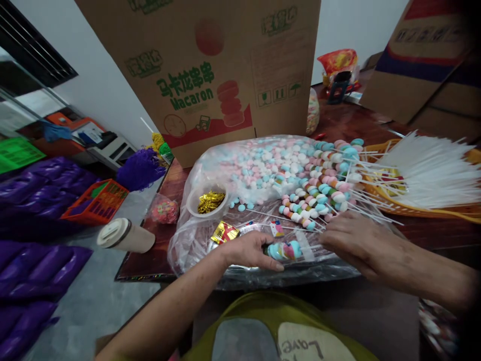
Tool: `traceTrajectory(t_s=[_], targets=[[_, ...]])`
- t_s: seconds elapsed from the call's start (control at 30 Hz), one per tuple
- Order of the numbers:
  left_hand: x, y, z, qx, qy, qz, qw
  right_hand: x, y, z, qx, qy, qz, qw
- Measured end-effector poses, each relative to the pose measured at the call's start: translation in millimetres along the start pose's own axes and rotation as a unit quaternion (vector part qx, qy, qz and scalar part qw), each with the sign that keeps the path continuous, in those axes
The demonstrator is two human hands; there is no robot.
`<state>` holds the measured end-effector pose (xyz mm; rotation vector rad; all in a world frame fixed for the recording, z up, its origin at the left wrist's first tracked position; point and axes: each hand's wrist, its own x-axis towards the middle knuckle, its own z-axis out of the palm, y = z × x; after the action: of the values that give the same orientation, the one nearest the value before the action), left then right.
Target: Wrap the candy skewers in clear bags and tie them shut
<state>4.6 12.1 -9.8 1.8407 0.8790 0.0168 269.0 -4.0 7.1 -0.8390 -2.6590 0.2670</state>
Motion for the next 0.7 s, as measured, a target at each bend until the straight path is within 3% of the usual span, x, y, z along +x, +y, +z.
traceTrajectory(t_s=[0.07,0.13,0.23,0.53,0.63,0.7], targets=[[-3.9,1.7,2.3,0.121,0.099,0.004,0.988,-3.7,-3.5,-6.6,-0.014,-0.028,0.011,0.999],[-8.0,3.1,6.7,0.254,0.193,0.001,0.948,-5.6,-6.4,-11.1,-0.013,-0.028,0.028,0.999],[-15.3,3.5,10.0,0.363,0.242,-0.021,0.899,-7.9,-7.7,-13.0,0.005,-0.017,0.027,0.999],[-29.0,-1.9,1.8,0.353,0.212,-0.015,0.911,-17.5,-10.1,-11.1,0.03,0.027,0.033,0.999],[-32.8,7.8,-7.5,0.282,0.174,0.005,0.943,-15.8,-13.1,-10.1,0.022,0.05,0.011,0.998],[-33.5,16.8,-15.8,0.186,0.101,0.007,0.977,-13.6,-15.4,-8.9,0.016,0.063,-0.009,0.998]])
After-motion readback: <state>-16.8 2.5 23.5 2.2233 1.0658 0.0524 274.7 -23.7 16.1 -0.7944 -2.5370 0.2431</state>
